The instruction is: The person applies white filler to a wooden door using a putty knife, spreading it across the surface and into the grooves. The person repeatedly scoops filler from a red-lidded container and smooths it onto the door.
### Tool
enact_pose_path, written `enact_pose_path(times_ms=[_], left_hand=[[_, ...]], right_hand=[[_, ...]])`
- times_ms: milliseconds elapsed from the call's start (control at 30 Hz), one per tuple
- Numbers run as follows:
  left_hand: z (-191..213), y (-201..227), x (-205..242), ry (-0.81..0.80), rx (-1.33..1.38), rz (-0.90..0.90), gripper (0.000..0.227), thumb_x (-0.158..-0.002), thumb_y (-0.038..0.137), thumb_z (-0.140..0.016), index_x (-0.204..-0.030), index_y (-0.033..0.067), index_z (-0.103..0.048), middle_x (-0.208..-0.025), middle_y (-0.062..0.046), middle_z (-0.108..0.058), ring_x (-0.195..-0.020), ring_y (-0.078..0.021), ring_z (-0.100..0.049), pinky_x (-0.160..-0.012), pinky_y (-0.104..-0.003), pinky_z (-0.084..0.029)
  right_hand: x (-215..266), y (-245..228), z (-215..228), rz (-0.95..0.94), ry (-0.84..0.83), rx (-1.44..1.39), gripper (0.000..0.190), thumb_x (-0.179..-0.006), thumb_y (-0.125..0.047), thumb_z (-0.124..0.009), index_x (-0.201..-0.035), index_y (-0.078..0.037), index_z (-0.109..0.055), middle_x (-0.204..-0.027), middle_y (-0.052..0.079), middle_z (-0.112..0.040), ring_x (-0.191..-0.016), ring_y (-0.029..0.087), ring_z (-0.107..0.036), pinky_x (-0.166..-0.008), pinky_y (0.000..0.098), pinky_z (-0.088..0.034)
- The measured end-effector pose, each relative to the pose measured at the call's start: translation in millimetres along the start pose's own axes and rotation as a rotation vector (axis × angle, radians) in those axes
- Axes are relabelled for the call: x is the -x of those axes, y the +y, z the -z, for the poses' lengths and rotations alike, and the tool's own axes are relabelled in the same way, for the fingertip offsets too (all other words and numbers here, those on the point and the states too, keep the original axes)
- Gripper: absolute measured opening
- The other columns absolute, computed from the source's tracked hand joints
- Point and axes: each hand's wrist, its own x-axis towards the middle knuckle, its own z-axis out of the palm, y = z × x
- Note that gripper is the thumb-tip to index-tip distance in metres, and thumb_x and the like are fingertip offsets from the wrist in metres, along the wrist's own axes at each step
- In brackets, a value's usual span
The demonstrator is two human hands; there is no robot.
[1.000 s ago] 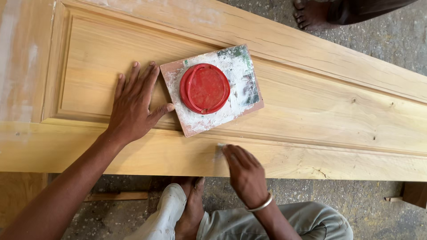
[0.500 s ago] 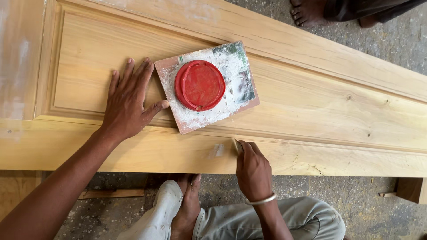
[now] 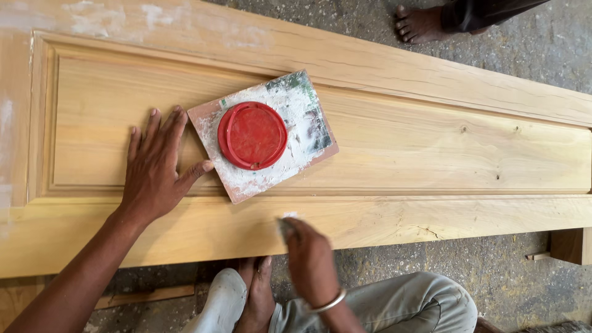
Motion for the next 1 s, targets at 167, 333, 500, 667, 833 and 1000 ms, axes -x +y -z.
enact_pose_path(times_ms=[167, 333, 500, 667, 833, 1000], left_hand=[[-4, -4, 3, 0.011, -0.011, -0.015, 0.098, -0.095, 0.072, -0.044, -0.163, 0.0048, -0.023, -0.170, -0.018, -0.027, -0.157, -0.0428, -0.017, -0.123, -0.065, -0.009], [-3, -4, -1, 0.012, -0.012, -0.015, 0.099, -0.094, 0.072, -0.044, -0.163, 0.0047, -0.023, -0.169, -0.018, -0.027, -0.157, -0.0427, -0.017, -0.122, -0.066, -0.009], [-6, -4, 8, -0.006, -0.015, 0.001, 0.098, -0.096, 0.072, -0.045, -0.164, 0.0043, -0.024, -0.170, -0.019, -0.026, -0.157, -0.0431, -0.017, -0.122, -0.065, -0.010], [1, 1, -3, 0.015, 0.001, -0.004, 0.099, -0.093, 0.072, -0.046, -0.163, 0.0047, -0.024, -0.167, -0.019, -0.028, -0.157, -0.0425, -0.018, -0.122, -0.064, -0.011], [-4, -2, 5, 0.003, -0.004, 0.008, 0.098, -0.095, 0.072, -0.046, -0.163, 0.0051, -0.025, -0.169, -0.018, -0.028, -0.157, -0.0420, -0.018, -0.123, -0.065, -0.010], [-4, -5, 3, -0.011, -0.009, 0.006, 0.097, -0.096, 0.070, -0.047, -0.164, 0.0046, -0.024, -0.170, -0.017, -0.026, -0.158, -0.0418, -0.016, -0.123, -0.064, -0.008]], right_hand=[[-10, 38, 47, 0.018, -0.064, 0.105, 0.030, -0.099, -0.008, -0.055, -0.123, -0.001, -0.072, -0.108, 0.017, -0.079, -0.083, 0.029, -0.074, -0.071, 0.0389, -0.061], [-17, 35, 26, 0.722, -0.007, 0.459, 0.029, -0.097, -0.006, -0.057, -0.122, 0.000, -0.068, -0.123, 0.018, -0.073, -0.116, 0.031, -0.071, -0.099, 0.0422, -0.058], [-1, 26, 17, 0.439, -0.274, 0.436, 0.023, -0.089, -0.006, -0.060, -0.108, 0.001, -0.071, -0.112, 0.014, -0.074, -0.105, 0.031, -0.071, -0.090, 0.0432, -0.055], [-11, 25, 38, 0.346, -0.244, 0.364, 0.031, -0.097, 0.004, -0.045, -0.112, -0.002, -0.071, -0.110, 0.014, -0.073, -0.086, 0.025, -0.073, -0.061, 0.0354, -0.054], [-20, 34, 33, 0.146, -0.067, 0.460, 0.024, -0.090, 0.000, -0.057, -0.110, 0.007, -0.068, -0.087, 0.017, -0.071, -0.069, 0.030, -0.069, -0.056, 0.0403, -0.056], [-11, 15, -18, 0.087, -0.065, 0.329, 0.015, -0.092, 0.000, -0.055, -0.098, 0.001, -0.069, -0.080, 0.016, -0.070, -0.068, 0.028, -0.068, -0.061, 0.0375, -0.058]])
